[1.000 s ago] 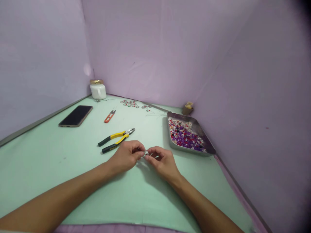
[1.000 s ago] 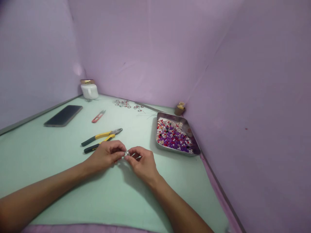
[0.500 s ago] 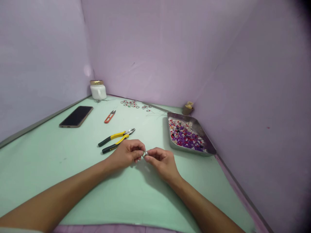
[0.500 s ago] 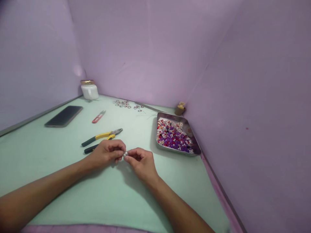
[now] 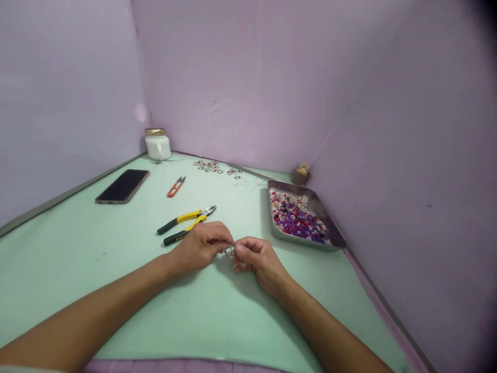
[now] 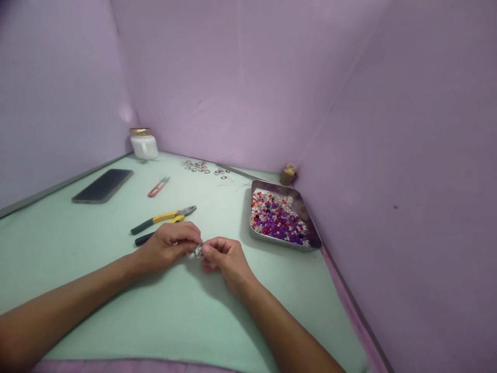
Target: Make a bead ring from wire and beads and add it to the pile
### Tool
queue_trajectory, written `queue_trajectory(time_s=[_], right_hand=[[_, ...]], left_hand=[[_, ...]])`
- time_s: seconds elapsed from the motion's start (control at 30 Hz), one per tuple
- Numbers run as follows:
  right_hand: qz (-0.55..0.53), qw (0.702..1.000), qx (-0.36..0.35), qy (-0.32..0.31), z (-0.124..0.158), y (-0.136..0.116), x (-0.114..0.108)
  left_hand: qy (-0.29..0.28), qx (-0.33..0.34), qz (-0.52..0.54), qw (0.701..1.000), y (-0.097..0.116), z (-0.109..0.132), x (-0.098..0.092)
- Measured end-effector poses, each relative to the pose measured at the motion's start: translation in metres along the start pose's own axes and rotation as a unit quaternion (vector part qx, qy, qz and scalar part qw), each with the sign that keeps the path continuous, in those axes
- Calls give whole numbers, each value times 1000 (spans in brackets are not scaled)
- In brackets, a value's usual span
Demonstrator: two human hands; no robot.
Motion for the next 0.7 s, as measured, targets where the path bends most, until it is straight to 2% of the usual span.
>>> queue_trajectory(time_s=[0.1, 0.2, 0.33, 0.53, 0.7], right_hand=[[-31, 999, 25, -31, 1, 0, 1], [-63, 997, 24, -43, 0, -1, 2], [-103, 994, 5, -25, -2, -2, 3], [-130, 991, 6, -4, -3, 1, 4], [-124, 992, 14, 1, -3, 2, 5]], left_hand=[[-3, 4, -15, 1000, 0, 1, 2], [40, -40, -28, 998, 0, 1, 5], [81, -96, -52, 991, 2, 0, 6], [52, -78, -74, 993, 5, 0, 12], [51, -48, -82, 994, 3, 3, 14]])
Point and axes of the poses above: each hand's wrist, its own z-axis away from the middle knuckle, its own x-axis out of the palm, y = z × x, the point moved 1 cm from there along -z, towards the middle knuckle, and after that the axes turned 11 degrees about x, right-handed, at the moved point
